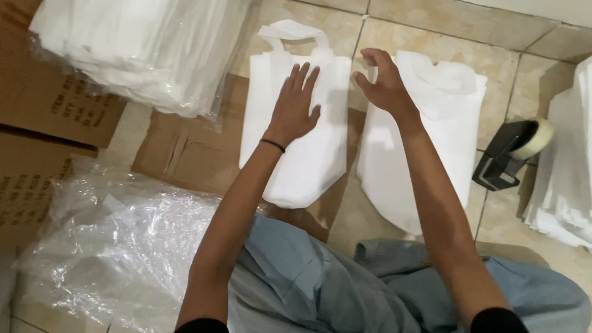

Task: The person folds white plastic bags by hand and stacks them together.

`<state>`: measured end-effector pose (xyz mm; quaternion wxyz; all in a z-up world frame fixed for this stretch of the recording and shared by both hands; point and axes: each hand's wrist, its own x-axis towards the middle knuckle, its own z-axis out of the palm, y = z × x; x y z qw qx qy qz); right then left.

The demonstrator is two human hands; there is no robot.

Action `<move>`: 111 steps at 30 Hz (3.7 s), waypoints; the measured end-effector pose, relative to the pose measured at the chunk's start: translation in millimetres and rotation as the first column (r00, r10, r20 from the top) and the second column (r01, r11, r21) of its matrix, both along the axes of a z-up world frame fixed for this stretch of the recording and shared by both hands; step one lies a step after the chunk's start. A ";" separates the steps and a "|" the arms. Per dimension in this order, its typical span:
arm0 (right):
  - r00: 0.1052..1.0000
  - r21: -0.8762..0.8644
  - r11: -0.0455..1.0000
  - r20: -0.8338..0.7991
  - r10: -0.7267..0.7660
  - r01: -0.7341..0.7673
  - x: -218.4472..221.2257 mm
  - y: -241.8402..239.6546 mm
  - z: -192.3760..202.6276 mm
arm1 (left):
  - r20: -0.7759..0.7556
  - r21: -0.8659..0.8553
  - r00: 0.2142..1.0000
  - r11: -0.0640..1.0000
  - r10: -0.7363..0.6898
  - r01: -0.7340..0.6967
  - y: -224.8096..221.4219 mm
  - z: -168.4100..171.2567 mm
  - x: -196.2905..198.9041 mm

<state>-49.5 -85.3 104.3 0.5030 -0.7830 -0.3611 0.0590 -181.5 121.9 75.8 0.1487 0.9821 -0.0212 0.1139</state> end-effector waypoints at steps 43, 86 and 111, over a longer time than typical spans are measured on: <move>0.963 -0.669 0.727 0.266 0.045 0.151 -117.2 133.4 -70.2 | -0.031 -0.516 0.937 0.798 0.348 -0.313 81.4 -47.0 -2.6; 0.918 -0.149 0.907 0.034 -0.394 0.395 44.9 113.7 -76.1 | -0.339 -0.569 0.717 0.474 0.609 -0.672 66.8 -32.0 -0.5; 0.889 -0.650 0.618 -0.408 0.207 -0.442 16.0 51.1 71.3 | -0.427 -0.789 0.885 0.404 0.183 -0.464 48.3 90.5 -50.3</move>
